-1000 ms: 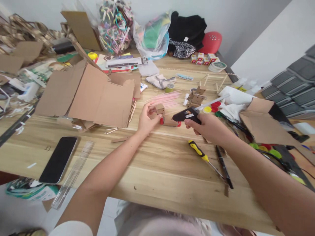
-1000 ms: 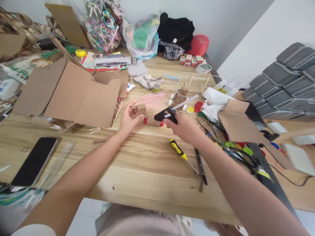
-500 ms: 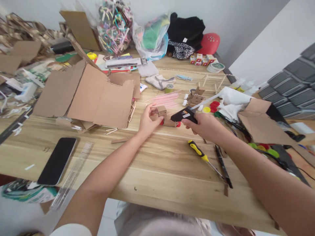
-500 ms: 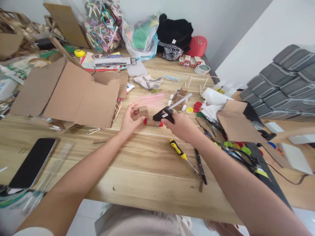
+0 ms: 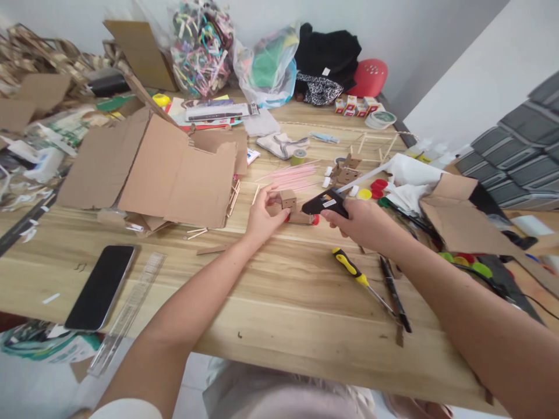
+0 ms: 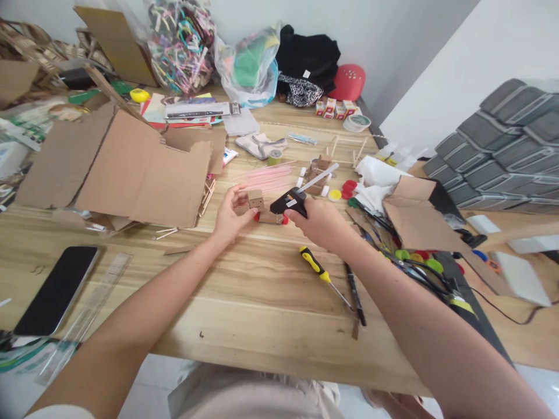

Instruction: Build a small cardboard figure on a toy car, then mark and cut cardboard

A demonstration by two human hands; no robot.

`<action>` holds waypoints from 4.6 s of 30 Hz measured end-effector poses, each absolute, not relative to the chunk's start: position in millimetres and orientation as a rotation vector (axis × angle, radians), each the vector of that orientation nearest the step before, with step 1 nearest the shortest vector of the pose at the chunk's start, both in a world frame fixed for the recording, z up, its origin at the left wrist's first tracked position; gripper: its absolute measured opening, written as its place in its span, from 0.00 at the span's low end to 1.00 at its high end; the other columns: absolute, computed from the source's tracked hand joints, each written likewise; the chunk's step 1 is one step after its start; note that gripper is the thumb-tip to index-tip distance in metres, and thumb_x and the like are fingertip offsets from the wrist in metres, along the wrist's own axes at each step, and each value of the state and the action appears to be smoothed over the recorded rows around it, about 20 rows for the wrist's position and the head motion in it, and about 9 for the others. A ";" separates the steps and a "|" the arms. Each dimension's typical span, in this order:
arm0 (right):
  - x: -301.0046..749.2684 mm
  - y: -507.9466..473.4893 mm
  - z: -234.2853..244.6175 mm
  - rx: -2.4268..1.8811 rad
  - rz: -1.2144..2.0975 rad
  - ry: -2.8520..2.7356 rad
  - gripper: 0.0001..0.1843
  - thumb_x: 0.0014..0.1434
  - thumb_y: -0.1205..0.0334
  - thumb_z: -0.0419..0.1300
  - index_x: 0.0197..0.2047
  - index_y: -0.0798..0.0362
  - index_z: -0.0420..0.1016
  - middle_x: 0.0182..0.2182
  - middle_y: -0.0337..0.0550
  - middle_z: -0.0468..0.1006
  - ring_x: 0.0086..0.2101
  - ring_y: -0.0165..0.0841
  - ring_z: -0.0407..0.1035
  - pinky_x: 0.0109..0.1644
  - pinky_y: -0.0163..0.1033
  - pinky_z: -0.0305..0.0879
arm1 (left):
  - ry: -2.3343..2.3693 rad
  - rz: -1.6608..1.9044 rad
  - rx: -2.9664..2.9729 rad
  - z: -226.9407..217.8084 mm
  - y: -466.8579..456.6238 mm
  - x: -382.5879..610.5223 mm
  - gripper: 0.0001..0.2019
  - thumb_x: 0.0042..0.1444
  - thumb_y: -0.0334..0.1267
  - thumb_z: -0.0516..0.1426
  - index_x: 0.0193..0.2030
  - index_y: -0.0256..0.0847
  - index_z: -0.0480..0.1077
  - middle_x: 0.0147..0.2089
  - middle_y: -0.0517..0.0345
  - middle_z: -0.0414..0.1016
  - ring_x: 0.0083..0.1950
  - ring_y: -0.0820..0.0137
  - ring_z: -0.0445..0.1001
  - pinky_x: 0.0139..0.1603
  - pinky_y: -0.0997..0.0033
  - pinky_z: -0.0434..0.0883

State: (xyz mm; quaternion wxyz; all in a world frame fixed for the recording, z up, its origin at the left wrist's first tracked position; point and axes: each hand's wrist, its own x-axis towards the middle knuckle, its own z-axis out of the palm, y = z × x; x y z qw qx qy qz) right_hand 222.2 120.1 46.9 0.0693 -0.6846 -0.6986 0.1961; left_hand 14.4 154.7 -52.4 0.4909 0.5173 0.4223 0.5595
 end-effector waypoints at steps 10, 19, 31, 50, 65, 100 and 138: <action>218.7 118.7 48.0 -2.061 0.577 -2.109 0.19 0.66 0.49 0.60 0.24 0.44 0.66 0.17 0.42 0.73 0.25 0.40 0.73 0.28 0.41 0.62 | 1.034 1.332 1.286 -48.8 152.0 14.2 0.28 0.43 0.25 0.70 0.52 0.47 0.74 0.46 0.56 0.82 0.55 0.59 0.81 0.66 0.55 0.72; 222.4 117.5 49.4 -2.077 0.560 -2.126 0.19 0.66 0.49 0.60 0.24 0.43 0.65 0.15 0.40 0.70 0.23 0.39 0.71 0.27 0.41 0.60 | 1.033 1.335 1.284 -51.3 153.3 14.9 0.28 0.43 0.24 0.70 0.52 0.48 0.73 0.45 0.57 0.82 0.55 0.59 0.82 0.65 0.56 0.72; 223.3 118.7 52.3 -2.113 0.515 -2.181 0.20 0.67 0.48 0.59 0.25 0.43 0.67 0.17 0.43 0.72 0.26 0.43 0.74 0.30 0.43 0.63 | 1.024 1.347 1.359 -57.3 155.8 13.4 0.28 0.45 0.27 0.71 0.53 0.48 0.72 0.46 0.56 0.83 0.52 0.60 0.83 0.65 0.54 0.74; 218.9 114.5 59.1 -2.158 0.497 -2.223 0.17 0.70 0.51 0.57 0.31 0.48 0.76 0.18 0.40 0.75 0.23 0.39 0.74 0.27 0.39 0.64 | 0.971 1.384 1.545 -76.5 163.8 10.9 0.28 0.50 0.31 0.70 0.57 0.47 0.69 0.49 0.54 0.85 0.53 0.60 0.85 0.65 0.50 0.77; 201.1 117.7 64.1 -2.231 0.525 -2.252 0.17 0.72 0.53 0.56 0.34 0.50 0.78 0.21 0.43 0.79 0.24 0.38 0.75 0.29 0.38 0.66 | 0.970 1.409 1.498 -77.0 164.7 13.3 0.29 0.49 0.30 0.70 0.57 0.47 0.69 0.49 0.54 0.85 0.54 0.60 0.85 0.65 0.51 0.77; 216.0 116.9 65.6 -2.239 0.423 -2.287 0.19 0.72 0.49 0.55 0.31 0.48 0.74 0.23 0.48 0.78 0.29 0.46 0.78 0.33 0.44 0.68 | 0.984 1.373 1.485 -76.1 164.1 12.5 0.28 0.50 0.32 0.70 0.57 0.47 0.69 0.49 0.54 0.84 0.55 0.60 0.84 0.67 0.49 0.76; 245.5 65.3 94.8 -1.690 1.161 -1.355 0.26 0.58 0.28 0.60 0.32 0.44 0.71 0.27 0.43 0.78 0.21 0.32 0.56 0.29 0.43 0.64 | 0.972 1.335 1.429 -74.3 168.7 9.5 0.28 0.50 0.32 0.71 0.56 0.47 0.69 0.51 0.52 0.84 0.57 0.58 0.84 0.67 0.49 0.76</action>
